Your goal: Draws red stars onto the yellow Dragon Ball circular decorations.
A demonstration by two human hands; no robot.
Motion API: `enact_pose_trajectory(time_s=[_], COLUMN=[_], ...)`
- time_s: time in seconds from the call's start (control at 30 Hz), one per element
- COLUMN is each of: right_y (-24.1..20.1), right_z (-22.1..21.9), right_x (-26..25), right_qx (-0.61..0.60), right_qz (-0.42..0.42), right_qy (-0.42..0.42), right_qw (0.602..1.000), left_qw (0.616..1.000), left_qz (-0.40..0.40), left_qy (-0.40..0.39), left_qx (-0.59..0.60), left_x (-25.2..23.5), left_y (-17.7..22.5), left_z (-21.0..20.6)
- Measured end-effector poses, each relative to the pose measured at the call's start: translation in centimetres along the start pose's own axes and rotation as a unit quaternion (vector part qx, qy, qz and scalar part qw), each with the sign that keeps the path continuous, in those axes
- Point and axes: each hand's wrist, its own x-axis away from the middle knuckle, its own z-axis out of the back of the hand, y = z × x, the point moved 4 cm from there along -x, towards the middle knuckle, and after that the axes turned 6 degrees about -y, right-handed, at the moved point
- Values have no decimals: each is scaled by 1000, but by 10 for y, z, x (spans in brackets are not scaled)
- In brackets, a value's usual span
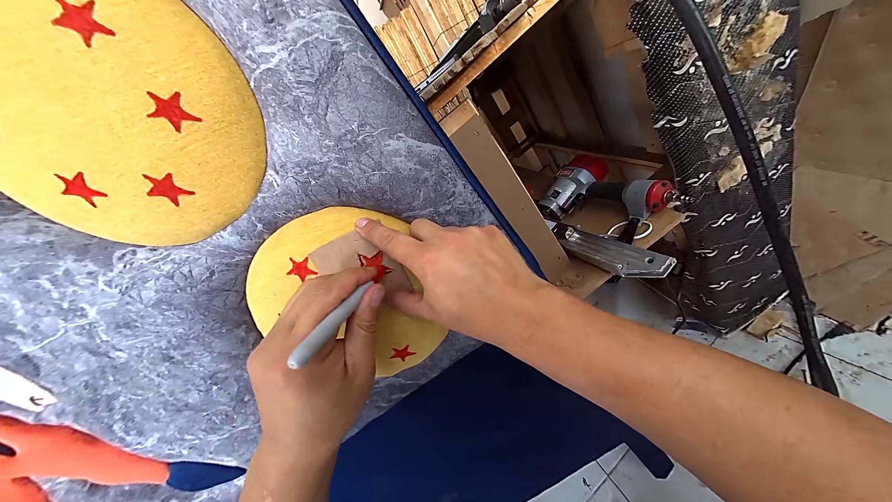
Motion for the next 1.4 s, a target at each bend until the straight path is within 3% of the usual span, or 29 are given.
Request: enact_pose_trajectory(time_s=[0.13, 0.27, 0.4, 0.53, 0.7, 0.83, 1.03, 1.4], right_y=[0, -1, 0, 0, -1, 0, 0, 0], right_z=[1, 0, 2, 2, 4, 2, 2, 2], right_x=[0, 0, 1, 0, 0, 1, 0, 0], right_qx=[3, 2, 1, 6, -2, 5, -4, -4], right_qz=[1, 0, -1, -2, -5, 4, 0, -5], right_qy=[-1, -7, -3, -11, -21, -5, -10, -14], right_qw=[1000, 1000, 1000, 1000, 1000, 1000, 1000, 1000], left_qw=[998, 998, 993, 994, 991, 995, 995, 996], left_qz=[42, 38, 86, 59, 104, 59, 86, -6], left_qy=[20, -11, -12, -23, -22, -5, -4, -68], left_qx=[-29, -51, -80, -88, -84, -75, -53, -60], left_x=[0, -2, -5, -9, -7, -7, -4, -5], left_y=[0, 7, 4, 16, 11, 22, 1, 4], left_z=[5, 3, 11, 2, 6, -8, 11, 12])
